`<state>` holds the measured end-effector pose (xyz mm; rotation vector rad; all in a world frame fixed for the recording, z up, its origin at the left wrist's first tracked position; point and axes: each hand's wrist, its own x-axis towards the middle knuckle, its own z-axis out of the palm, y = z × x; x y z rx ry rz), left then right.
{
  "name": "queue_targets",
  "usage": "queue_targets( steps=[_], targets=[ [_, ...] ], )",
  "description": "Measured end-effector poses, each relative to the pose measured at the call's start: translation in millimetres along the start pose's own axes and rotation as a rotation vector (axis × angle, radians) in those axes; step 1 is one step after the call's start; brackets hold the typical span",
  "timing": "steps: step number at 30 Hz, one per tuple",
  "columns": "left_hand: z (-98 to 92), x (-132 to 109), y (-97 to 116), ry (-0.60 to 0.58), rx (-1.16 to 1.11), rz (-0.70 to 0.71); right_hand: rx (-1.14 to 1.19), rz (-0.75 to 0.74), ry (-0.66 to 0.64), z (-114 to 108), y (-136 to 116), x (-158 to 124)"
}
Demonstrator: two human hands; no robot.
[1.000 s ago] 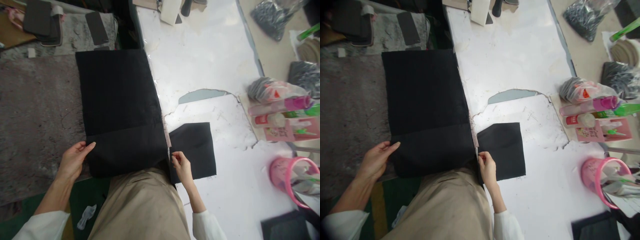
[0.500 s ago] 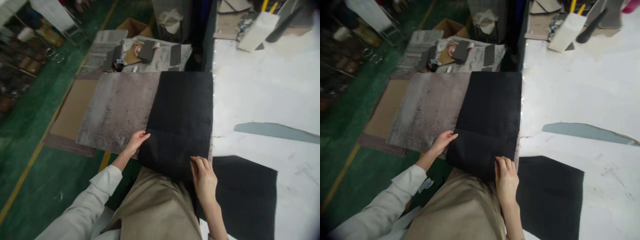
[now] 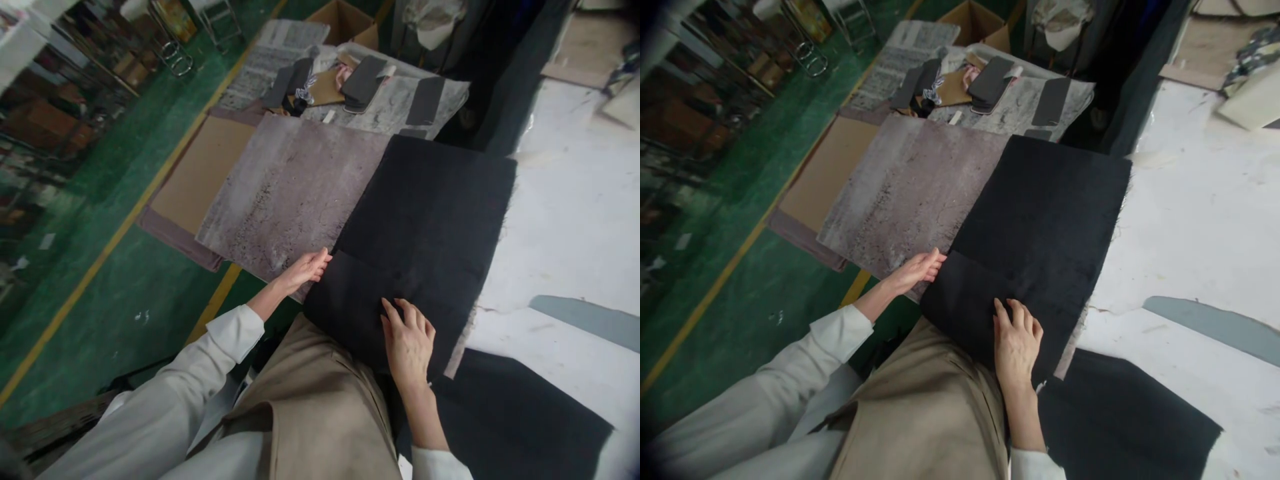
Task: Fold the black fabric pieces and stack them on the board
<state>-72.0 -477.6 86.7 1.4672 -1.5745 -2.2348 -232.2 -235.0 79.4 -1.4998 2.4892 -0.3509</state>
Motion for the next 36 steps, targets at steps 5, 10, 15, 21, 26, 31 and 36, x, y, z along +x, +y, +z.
queue_targets(
  steps=[5,10,15,21,26,31,36],
  targets=[
    [-3.3,-11,-4,-0.026,0.020,-0.025,-0.023,0.017,0.016,4,-2,0],
    [-8.4,-18,-5,-0.046,0.053,-0.041,-0.032,0.020,0.011,5,-3,-2],
    [-7.1,-17,-8,-0.024,0.138,0.003,-0.031,0.026,0.007,4,-3,-2],
    [6.5,0,-15,0.072,0.289,0.172,-0.003,0.016,-0.004,-1,-1,1],
    [7.0,17,-26,0.145,0.393,0.272,0.071,0.037,0.036,-9,5,10],
    [4.0,21,-30,0.162,0.476,0.283,0.050,0.125,0.104,-17,25,22],
    [3.7,22,-29,0.148,0.515,0.262,-0.037,0.196,0.082,-28,45,34]
  ],
)
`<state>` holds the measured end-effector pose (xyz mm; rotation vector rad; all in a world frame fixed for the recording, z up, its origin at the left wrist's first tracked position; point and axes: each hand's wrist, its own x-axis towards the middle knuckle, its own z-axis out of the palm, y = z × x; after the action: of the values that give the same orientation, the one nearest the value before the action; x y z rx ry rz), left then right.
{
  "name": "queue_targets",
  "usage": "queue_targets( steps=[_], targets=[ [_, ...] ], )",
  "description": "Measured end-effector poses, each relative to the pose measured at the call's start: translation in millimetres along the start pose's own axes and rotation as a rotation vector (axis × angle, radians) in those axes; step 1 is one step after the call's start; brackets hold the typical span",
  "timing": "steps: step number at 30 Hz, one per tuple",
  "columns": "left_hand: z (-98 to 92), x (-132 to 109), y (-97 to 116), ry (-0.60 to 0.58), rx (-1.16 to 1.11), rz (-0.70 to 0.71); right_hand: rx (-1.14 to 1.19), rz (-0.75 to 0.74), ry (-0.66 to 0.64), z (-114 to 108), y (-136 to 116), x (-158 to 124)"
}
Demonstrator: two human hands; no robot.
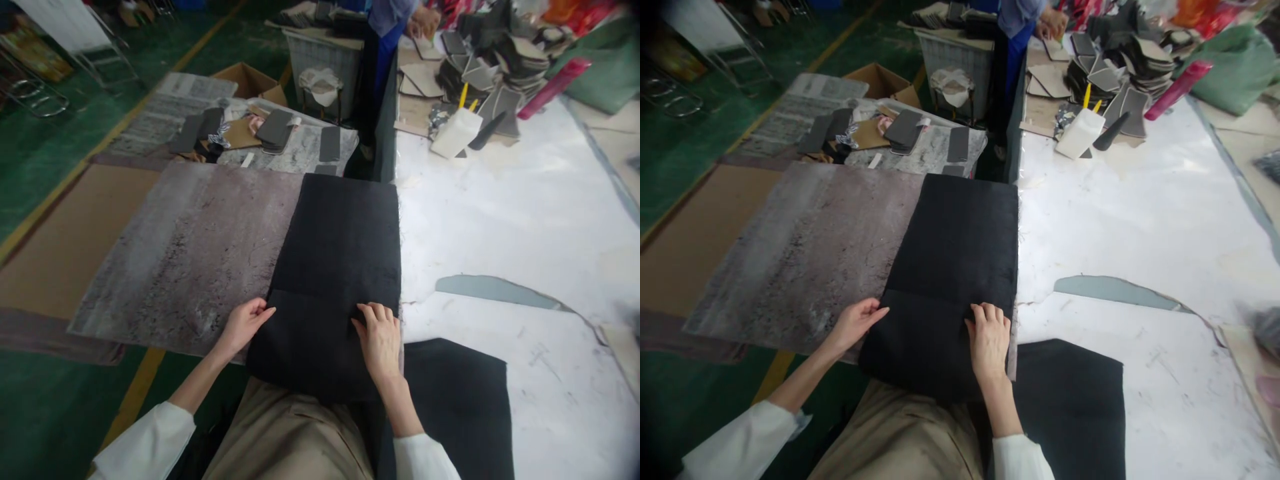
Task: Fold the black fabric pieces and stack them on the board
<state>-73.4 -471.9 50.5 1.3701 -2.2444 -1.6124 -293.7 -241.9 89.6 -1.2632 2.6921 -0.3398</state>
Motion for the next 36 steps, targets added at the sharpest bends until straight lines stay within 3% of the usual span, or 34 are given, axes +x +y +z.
queue_targets(
  steps=[8,15,20,24,31,36],
  targets=[
    [0.6,0,-1,-0.021,-0.048,-0.063,-0.013,-0.058,-0.133,-14,8,21],
    [0.5,-2,-3,-0.015,-0.085,-0.054,0.044,-0.102,-0.230,-22,40,9],
    [0.1,-3,-1,-0.022,-0.115,-0.068,0.294,0.158,-0.204,-21,62,-4],
    [-2.3,-6,4,0.005,-0.081,-0.084,0.416,0.349,-0.151,-16,63,-7],
    [-10.5,-13,14,0.004,-0.145,-0.148,0.290,0.423,-0.067,-9,55,-5],
    [-10.6,-6,12,0.008,-0.160,-0.174,0.231,0.422,-0.057,-6,56,-4]
  ],
)
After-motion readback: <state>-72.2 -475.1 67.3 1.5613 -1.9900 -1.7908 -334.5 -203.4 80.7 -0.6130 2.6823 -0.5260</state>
